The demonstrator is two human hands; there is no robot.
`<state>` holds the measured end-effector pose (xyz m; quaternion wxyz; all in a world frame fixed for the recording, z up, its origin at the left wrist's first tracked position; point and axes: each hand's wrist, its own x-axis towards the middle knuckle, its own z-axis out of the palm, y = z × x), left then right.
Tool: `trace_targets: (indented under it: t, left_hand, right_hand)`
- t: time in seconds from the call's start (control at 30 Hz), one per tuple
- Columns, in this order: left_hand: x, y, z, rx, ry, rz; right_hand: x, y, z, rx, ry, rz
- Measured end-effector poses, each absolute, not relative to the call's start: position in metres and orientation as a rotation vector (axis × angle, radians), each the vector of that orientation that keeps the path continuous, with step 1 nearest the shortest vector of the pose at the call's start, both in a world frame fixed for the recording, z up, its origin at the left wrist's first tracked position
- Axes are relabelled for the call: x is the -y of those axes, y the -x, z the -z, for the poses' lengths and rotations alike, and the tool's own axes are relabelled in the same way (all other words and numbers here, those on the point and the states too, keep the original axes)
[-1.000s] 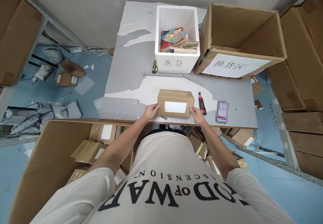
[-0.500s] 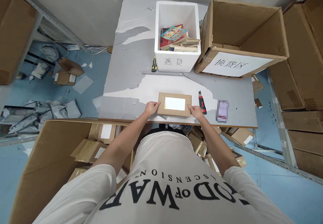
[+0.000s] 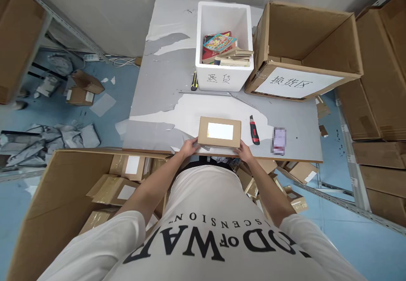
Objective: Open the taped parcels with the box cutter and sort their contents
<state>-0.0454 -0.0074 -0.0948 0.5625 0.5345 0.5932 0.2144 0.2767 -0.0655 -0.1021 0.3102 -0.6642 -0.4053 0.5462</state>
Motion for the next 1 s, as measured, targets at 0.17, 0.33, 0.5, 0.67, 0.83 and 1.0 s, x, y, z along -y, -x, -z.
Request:
trace_targets:
  t: [0.17,0.33,0.5,0.67,0.83,1.0]
  left_hand:
    - [0.011,0.039,0.093,-1.321,-1.237,-0.595]
    - [-0.010,0.040,0.066,-1.398,-1.408,-0.641]
    - [-0.037,0.035,0.034,-1.628,-1.585,-0.577]
    - [-0.047,0.030,0.025,-1.730,-1.604,-0.494]
    - [-0.044,0.024,0.022,-1.680,-1.571,-0.462]
    - [-0.041,0.018,0.018,-1.725,-1.481,-0.492]
  right_hand:
    - [0.063,-0.269,0.095,1.076,1.625,-1.452]
    - [0.041,-0.280,0.065,1.211,1.572,-1.323]
    - [0.014,-0.288,0.039,1.408,1.832,-1.101]
    - [-0.001,-0.288,0.042,1.437,1.910,-1.170]
    - [-0.008,-0.289,0.053,1.346,1.930,-1.257]
    - [-0.007,-0.302,0.058,1.267,1.932,-1.220]
